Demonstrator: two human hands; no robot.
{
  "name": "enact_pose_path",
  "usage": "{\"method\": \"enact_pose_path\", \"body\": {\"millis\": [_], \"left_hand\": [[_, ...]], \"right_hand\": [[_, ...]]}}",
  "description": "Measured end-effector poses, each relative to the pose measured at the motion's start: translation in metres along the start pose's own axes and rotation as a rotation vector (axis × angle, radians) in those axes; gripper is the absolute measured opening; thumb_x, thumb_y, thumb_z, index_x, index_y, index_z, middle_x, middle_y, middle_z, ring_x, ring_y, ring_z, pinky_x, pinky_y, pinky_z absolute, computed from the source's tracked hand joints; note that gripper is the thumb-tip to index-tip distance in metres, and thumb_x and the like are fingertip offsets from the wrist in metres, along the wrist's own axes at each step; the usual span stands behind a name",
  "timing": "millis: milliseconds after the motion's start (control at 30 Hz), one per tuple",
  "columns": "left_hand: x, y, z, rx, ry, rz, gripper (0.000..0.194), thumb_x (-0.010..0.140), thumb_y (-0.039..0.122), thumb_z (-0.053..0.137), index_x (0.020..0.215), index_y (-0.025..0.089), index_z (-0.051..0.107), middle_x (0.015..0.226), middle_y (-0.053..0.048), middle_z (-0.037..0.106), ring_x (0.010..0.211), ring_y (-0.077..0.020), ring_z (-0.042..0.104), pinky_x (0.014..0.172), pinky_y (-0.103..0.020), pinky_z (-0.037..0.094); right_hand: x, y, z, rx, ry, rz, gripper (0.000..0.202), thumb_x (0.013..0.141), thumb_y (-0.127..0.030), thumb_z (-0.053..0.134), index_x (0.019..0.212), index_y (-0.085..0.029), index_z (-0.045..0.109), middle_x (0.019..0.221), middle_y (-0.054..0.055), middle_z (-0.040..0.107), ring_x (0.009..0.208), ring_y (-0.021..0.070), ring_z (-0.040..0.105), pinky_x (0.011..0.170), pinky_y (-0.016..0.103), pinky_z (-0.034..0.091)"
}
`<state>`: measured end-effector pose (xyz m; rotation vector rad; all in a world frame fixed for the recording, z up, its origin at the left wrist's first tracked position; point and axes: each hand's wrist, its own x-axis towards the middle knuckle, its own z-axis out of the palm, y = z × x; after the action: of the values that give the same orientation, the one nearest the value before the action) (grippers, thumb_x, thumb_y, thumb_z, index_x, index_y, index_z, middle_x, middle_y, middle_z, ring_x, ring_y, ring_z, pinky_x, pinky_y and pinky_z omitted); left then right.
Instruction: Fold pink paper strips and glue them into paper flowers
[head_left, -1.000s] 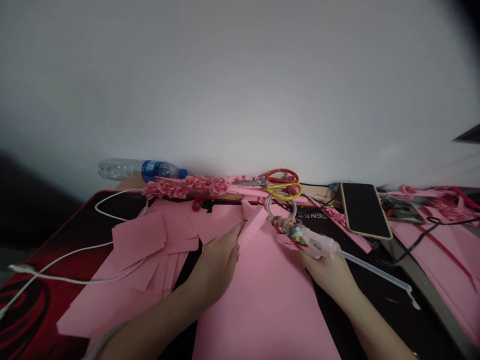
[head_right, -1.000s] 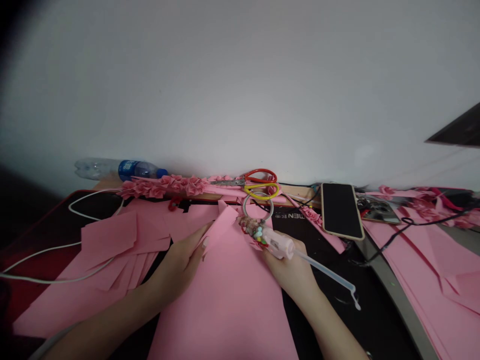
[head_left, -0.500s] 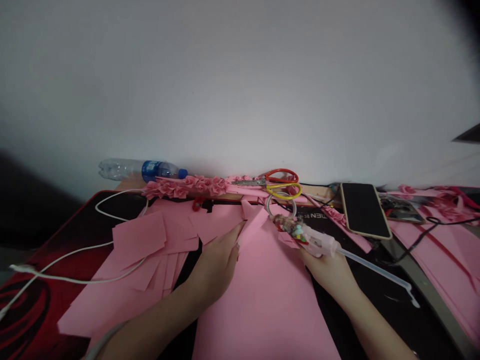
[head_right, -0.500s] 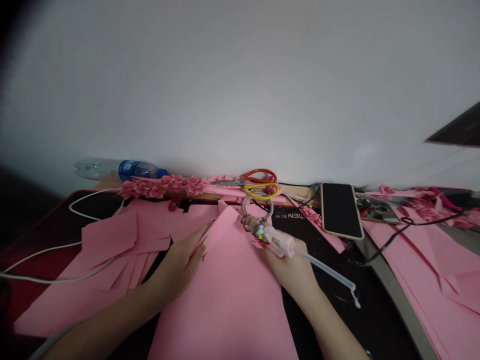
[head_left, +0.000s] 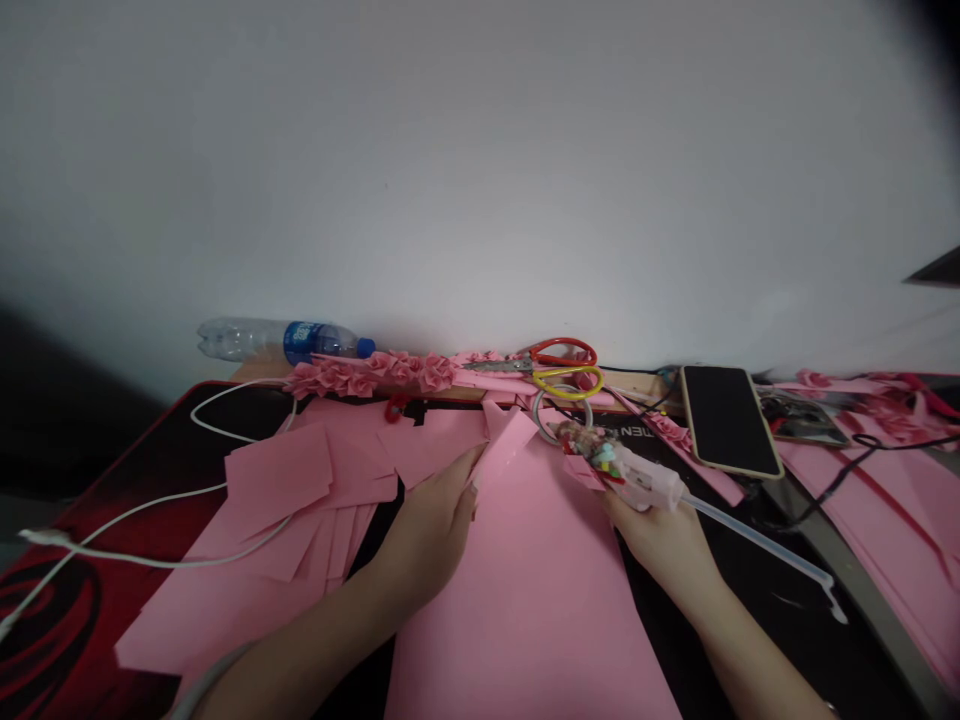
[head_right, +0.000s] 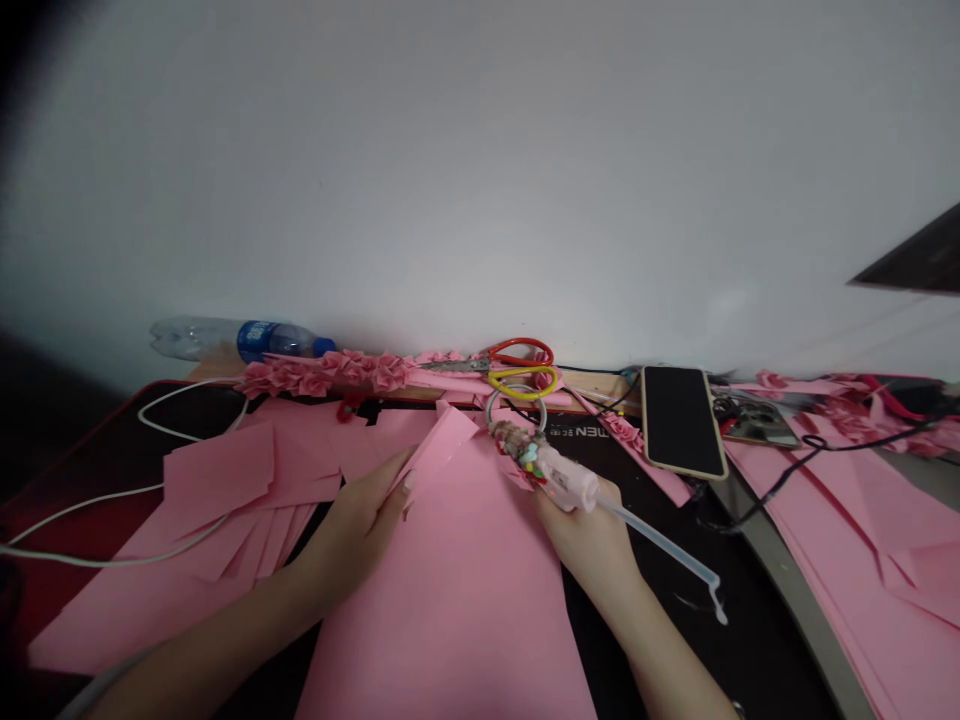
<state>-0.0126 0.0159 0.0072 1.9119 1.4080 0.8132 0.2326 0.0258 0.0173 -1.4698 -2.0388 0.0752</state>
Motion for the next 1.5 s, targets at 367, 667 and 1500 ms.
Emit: {"method": "enact_pose_path", "body": {"millis": [367,667,1500], "left_hand": [[0.001,0.004,0.002,-0.310,-0.034,-0.242,0.018,0.096,0.031,0.034,0.087,0.020,0.046,0.064,0.004,0.052,0.058,-0.0136,0.050,0.058,-0.027,0.036],[-0.002,0.006,0.005,-0.344,-0.038,-0.226,0.020,0.097,0.031,0.035,0.081,0.021,0.043,0.067,0.004,0.053,0.063,-0.0140,0.051,0.063,-0.028,0.038],[-0.001,0.002,0.005,-0.325,0.033,-0.113,0.028,0.094,0.028,0.042,0.116,0.018,0.056,0.111,-0.008,0.065,0.094,-0.0222,0.061,0.088,-0.036,0.046]], "right_hand": [[-0.007,-0.025,0.004,0.476,-0.231,0.214,0.010,0.075,-0.022,0.057,0.066,-0.018,0.059,0.061,0.002,0.062,0.050,0.0144,0.054,0.046,0.024,0.043],[-0.008,-0.026,0.008,0.453,-0.246,0.221,0.019,0.074,-0.023,0.056,0.057,-0.020,0.048,0.052,-0.002,0.047,0.045,0.0108,0.040,0.042,0.024,0.032],[-0.011,-0.023,0.009,0.438,-0.249,0.209,0.016,0.074,-0.019,0.053,0.059,-0.020,0.047,0.054,-0.002,0.048,0.046,0.0111,0.042,0.044,0.024,0.032]]}}
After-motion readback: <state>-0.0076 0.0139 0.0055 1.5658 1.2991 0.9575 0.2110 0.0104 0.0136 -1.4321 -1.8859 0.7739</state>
